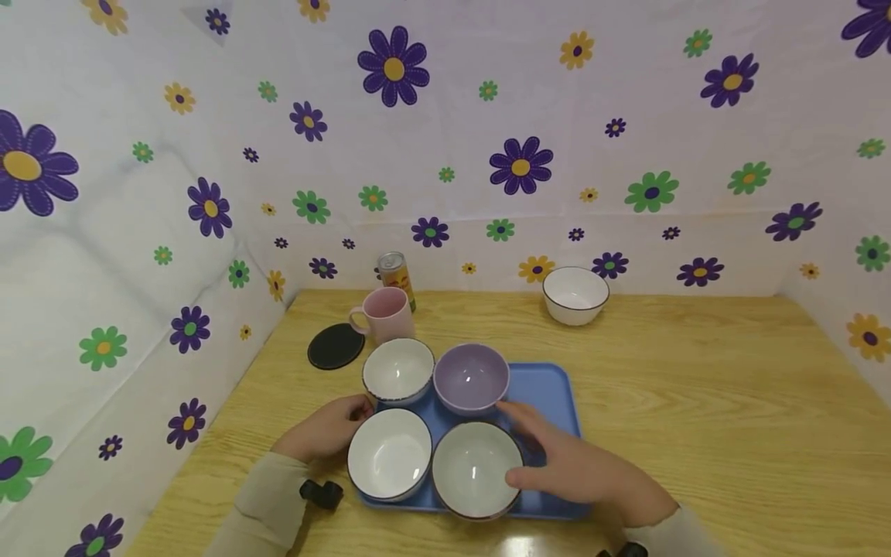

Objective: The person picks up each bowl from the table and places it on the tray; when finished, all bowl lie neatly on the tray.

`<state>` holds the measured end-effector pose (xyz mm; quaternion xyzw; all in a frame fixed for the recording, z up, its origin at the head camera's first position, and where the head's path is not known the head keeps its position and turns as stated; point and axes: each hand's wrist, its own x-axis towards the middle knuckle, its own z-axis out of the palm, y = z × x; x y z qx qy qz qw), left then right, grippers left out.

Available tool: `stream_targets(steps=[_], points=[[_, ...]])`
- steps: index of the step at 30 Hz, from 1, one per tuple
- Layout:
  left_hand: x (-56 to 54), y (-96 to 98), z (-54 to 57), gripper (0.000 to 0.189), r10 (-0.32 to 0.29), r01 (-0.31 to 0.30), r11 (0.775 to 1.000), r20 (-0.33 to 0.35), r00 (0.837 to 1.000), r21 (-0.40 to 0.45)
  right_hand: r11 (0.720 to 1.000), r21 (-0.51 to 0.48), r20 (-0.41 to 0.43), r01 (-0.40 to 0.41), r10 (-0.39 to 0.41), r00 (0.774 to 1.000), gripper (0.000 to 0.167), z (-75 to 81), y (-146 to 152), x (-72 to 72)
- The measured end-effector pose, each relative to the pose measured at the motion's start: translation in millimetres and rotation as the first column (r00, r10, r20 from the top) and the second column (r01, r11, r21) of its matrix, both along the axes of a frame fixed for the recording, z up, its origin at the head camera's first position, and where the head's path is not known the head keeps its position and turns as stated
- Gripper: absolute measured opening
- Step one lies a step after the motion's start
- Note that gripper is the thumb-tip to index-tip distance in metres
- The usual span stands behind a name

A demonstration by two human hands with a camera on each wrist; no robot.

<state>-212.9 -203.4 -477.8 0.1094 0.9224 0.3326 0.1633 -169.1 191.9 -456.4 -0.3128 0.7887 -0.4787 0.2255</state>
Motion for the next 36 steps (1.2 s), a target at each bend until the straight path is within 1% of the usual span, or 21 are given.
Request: stream_targets(steps=[2, 4, 6, 8, 10, 11, 13, 15, 17, 20, 22, 24, 26, 28, 30, 32, 34, 35, 36], points=[[0.2, 0.4, 0.3, 0.013, 0.004, -0.004, 1.000, -0.002, 1.000, -0.003, 0.999, -0.043, -0.002, 0.030, -0.030, 1.000, 0.066, 0.4, 4.6, -5.3], [-0.4, 0.0, -0.5, 0.012, 0.004, -0.004, 1.000, -0.006, 1.000, -0.005, 0.996, -0.046, -0.049, 0.083, -0.085, 0.995, 0.055, 0.8, 9.1, -11.0], [-1.0, 0.0, -0.9, 0.013, 0.002, -0.002, 1.000, -0.009, 1.000, -0.005, 0.986, -0.044, -0.103, 0.164, -0.167, 0.981, 0.047, 3.3, 12.9, -15.6], [-1.4, -1.4, -2.5, 0.013, 0.001, -0.001, 1.000, -0.003, 1.000, -0.003, 0.965, -0.029, -0.172, 0.259, -0.260, 0.950, 0.042, 5.6, 15.5, -19.9], [-1.7, -3.0, -3.9, 0.013, 0.000, 0.000, 1.000, 0.005, 1.000, 0.001, 0.938, -0.043, -0.206, 0.343, -0.344, 0.916, 0.039, 7.9, 18.0, -24.3], [-1.5, -3.6, -4.0, 0.013, 0.000, 0.000, 1.000, 0.010, 1.000, 0.003, 0.923, -0.057, -0.218, 0.381, -0.384, 0.897, 0.037, 8.6, 19.3, -27.0], [-1.2, -5.1, -4.3, 0.013, 0.001, -0.002, 1.000, 0.017, 1.000, 0.006, 0.887, -0.084, -0.248, 0.454, -0.459, 0.853, 0.037, 7.9, 22.5, -34.0], [-0.7, -5.7, -3.6, 0.013, 0.003, -0.003, 1.000, 0.017, 1.000, 0.006, 0.843, -0.126, -0.258, 0.523, -0.537, 0.803, 0.038, 5.8, 26.6, -43.2], [-0.1, -5.2, -1.9, 0.013, 0.004, -0.004, 1.000, 0.012, 1.000, 0.004, 0.789, -0.169, -0.258, 0.590, -0.613, 0.747, 0.042, 3.7, 31.8, -53.4], [0.7, -3.1, 0.5, 0.014, -0.001, 0.001, 1.000, 0.004, 1.000, 0.001, 0.695, -0.228, -0.242, 0.682, -0.719, 0.652, 0.049, -0.7, 41.1, -69.9], [1.1, -2.7, 1.6, 0.014, -0.005, 0.005, 1.000, -0.004, 1.000, -0.003, 0.628, -0.248, -0.216, 0.738, -0.778, 0.590, 0.055, -2.9, 46.0, -81.4], [1.8, -3.5, 2.8, 0.014, -0.003, 0.003, 1.000, -0.005, 1.000, -0.008, 0.561, -0.249, -0.172, 0.789, -0.828, 0.534, 0.062, -4.4, 49.2, -93.7], [2.1, -4.4, 3.9, 0.014, 0.004, -0.004, 1.000, -0.006, 1.000, -0.012, 0.499, -0.238, -0.106, 0.833, -0.866, 0.488, 0.071, -5.3, 52.1, -104.9], [2.0, -4.5, 5.1, 0.013, 0.010, -0.010, 1.000, -0.007, 1.000, -0.015, 0.447, -0.224, -0.039, 0.866, -0.892, 0.450, 0.079, -6.5, 55.5, -114.8], [1.7, -3.8, 6.0, 0.013, 0.005, -0.005, 1.000, -0.013, 1.000, -0.013, 0.411, -0.208, 0.017, 0.888, -0.906, 0.423, 0.086, -8.3, 59.0, -122.8], [1.0, -3.0, 5.5, 0.013, -0.002, 0.002, 1.000, -0.019, 1.000, -0.015, 0.389, -0.190, 0.064, 0.901, -0.911, 0.407, 0.092, -10.4, 63.0, -129.3], [0.6, -2.8, 4.5, 0.013, -0.008, 0.008, 1.000, -0.019, 1.000, -0.019, 0.386, -0.164, 0.096, 0.908, -0.910, 0.404, 0.097, -12.5, 65.9, -134.7], [0.3, -3.1, 4.0, 0.012, -0.006, 0.006, 1.000, -0.016, 1.000, -0.020, 0.389, -0.150, 0.111, 0.909, -0.907, 0.407, 0.099, -13.3, 66.6, -137.6], [0.0, -3.7, 3.5, 0.012, 0.000, 0.000, 1.000, -0.012, 1.000, -0.025, 0.397, -0.140, 0.126, 0.907, -0.902, 0.414, 0.102, -13.9, 67.0, -140.7]])
